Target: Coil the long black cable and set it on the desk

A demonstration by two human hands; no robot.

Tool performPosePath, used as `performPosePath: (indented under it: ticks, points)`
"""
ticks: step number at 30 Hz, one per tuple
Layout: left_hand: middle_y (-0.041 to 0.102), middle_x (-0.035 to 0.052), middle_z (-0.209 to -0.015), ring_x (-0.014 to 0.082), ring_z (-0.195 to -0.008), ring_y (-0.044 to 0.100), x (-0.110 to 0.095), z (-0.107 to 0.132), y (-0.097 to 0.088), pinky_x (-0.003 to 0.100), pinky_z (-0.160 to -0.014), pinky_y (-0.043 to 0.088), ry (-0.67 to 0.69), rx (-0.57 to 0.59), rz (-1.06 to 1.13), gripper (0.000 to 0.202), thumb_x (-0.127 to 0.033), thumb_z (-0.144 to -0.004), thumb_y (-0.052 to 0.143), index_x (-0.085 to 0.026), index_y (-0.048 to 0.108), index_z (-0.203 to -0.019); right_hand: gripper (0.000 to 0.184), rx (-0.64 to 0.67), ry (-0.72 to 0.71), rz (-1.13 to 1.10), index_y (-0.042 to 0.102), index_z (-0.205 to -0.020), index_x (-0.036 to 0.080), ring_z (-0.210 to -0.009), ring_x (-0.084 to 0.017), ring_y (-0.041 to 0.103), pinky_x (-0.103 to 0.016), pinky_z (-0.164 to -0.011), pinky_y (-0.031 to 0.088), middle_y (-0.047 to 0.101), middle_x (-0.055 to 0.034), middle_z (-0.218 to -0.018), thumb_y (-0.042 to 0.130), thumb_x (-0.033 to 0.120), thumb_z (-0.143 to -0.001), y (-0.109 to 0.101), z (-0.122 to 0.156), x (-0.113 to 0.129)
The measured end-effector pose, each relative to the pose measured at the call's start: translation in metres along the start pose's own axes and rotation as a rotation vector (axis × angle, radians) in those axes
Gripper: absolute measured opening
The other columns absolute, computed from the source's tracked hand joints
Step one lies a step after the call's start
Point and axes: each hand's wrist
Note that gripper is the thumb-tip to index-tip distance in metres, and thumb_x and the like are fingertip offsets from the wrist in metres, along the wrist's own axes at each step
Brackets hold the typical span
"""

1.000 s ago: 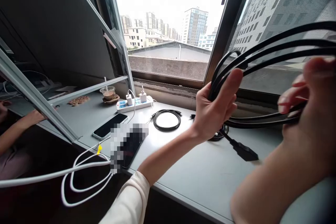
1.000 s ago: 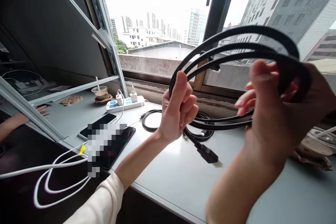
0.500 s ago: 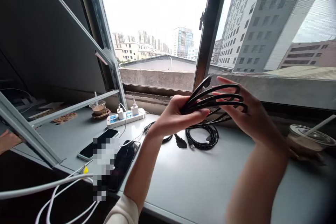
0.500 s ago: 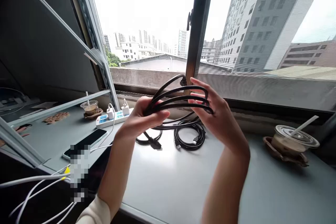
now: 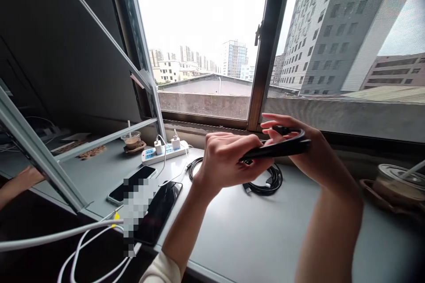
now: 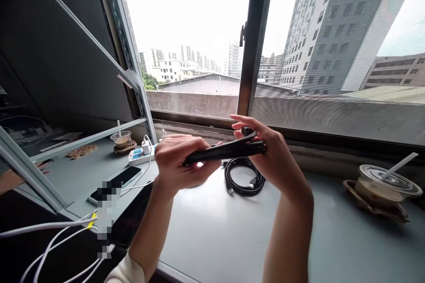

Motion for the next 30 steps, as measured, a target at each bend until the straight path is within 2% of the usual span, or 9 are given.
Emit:
performPosePath:
  ticks: [3, 8, 12, 16, 19, 21, 25, 28, 30]
  points:
    - [0.03, -0.0095, -0.043, 0.0029, -0.04, 0.023, 0.0, -0.001, -0.002, 0.017, -0.04, 0.026, -0.032, -0.096, -0.067, 0.026, -0.012, -0.067, 0.067, -0.016, 0.046, -0.052, 0.034, 0.067, 0.021, 0.023, 0.057, -0.116, 0.028, -0.081, -0.017, 0.063, -0.027, -0.07, 0.05, 0.066, 0.0009, -0.093, 0.056, 0.026, -0.083, -0.005, 0.004, 0.003]
    - [0.032, -0.0072, -0.047, 0.0041, -0.045, 0.029, 0.012, -0.002, -0.004, 0.017, -0.042, 0.025, -0.512, -0.031, 0.114, 0.029, -0.011, -0.071, 0.06, -0.016, 0.038, -0.052, 0.02, -0.143, 0.073, 0.091, 0.062, -0.085, 0.024, -0.064, -0.016, 0.063, -0.025, -0.058, 0.048, 0.065, 0.0018, -0.071, 0.066, 0.042, -0.076, -0.008, 0.008, 0.016]
    - [0.035, -0.0059, -0.049, 0.0043, -0.043, 0.032, 0.028, -0.001, 0.0, 0.018, -0.041, 0.024, -0.721, 0.032, 0.412, 0.025, -0.016, -0.074, 0.059, -0.017, 0.043, -0.055, 0.036, -0.193, 0.153, 0.016, 0.055, -0.057, 0.022, -0.042, -0.012, 0.051, -0.024, -0.039, 0.035, 0.057, 0.0011, -0.049, 0.063, 0.051, -0.075, -0.008, 0.011, 0.026]
    - [0.039, -0.008, -0.046, 0.004, -0.035, 0.033, 0.032, 0.001, 0.005, 0.018, -0.037, 0.023, -0.807, 0.125, 0.549, 0.009, -0.023, -0.077, 0.061, -0.019, 0.053, -0.074, 0.042, -0.134, 0.168, -0.036, 0.058, -0.049, 0.02, -0.037, -0.011, 0.046, -0.024, -0.036, 0.033, 0.053, -0.0006, -0.043, 0.062, 0.052, -0.076, -0.012, 0.013, 0.023]
    - [0.045, -0.0095, -0.048, 0.0053, -0.035, 0.038, 0.036, 0.003, 0.007, 0.018, -0.037, 0.029, -0.789, 0.211, 0.648, 0.029, -0.024, -0.077, 0.064, -0.024, 0.053, -0.103, 0.045, -0.001, 0.186, -0.236, 0.055, -0.044, 0.018, -0.035, -0.013, 0.048, -0.024, -0.034, 0.033, 0.05, -0.0014, -0.041, 0.063, 0.049, -0.076, -0.012, 0.01, 0.011]
    - [0.054, -0.0065, -0.058, 0.005, -0.038, 0.042, 0.042, 0.006, 0.009, 0.018, -0.039, 0.032, -0.753, 0.213, 0.649, 0.029, -0.022, -0.077, 0.064, -0.023, 0.054, -0.104, 0.049, 0.085, 0.198, -0.368, 0.048, -0.041, 0.018, -0.036, -0.015, 0.05, -0.025, -0.036, 0.035, 0.044, -0.0005, -0.036, 0.062, 0.05, -0.076, -0.008, 0.004, 0.001]
    - [0.052, -0.0052, -0.057, 0.0036, -0.037, 0.04, 0.059, 0.013, 0.014, 0.018, -0.037, 0.03, -0.773, 0.171, 0.512, 0.006, -0.024, -0.082, 0.057, -0.019, 0.059, -0.086, 0.052, 0.19, 0.26, -0.328, 0.045, -0.044, 0.018, -0.042, -0.015, 0.053, -0.025, -0.041, 0.037, 0.047, -0.0014, -0.041, 0.055, 0.056, -0.079, 0.003, -0.007, -0.013]
    - [0.042, -0.0075, -0.046, 0.0028, -0.033, 0.032, 0.068, 0.017, 0.021, 0.017, -0.034, 0.023, -0.863, 0.161, 0.497, 0.008, -0.024, -0.082, 0.057, -0.018, 0.056, -0.077, 0.038, 0.063, 0.254, -0.029, 0.054, -0.061, 0.017, -0.048, -0.014, 0.055, -0.025, -0.047, 0.04, 0.057, -0.0015, -0.053, 0.059, 0.051, -0.077, 0.01, -0.009, -0.015]
    - [0.039, -0.0083, -0.045, 0.0025, -0.031, 0.028, 0.071, 0.018, 0.027, 0.017, -0.031, 0.018, -0.966, 0.142, 0.601, 0.011, -0.024, -0.082, 0.058, -0.017, 0.052, -0.075, 0.029, -0.068, 0.225, 0.154, 0.059, -0.087, 0.019, -0.058, -0.016, 0.059, -0.027, -0.057, 0.045, 0.063, -0.0011, -0.07, 0.067, 0.041, -0.07, 0.014, -0.009, -0.014]
Point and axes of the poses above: each hand's wrist, its own z-axis away from the middle knuckle, its own y-axis out of the palm, x = y × z
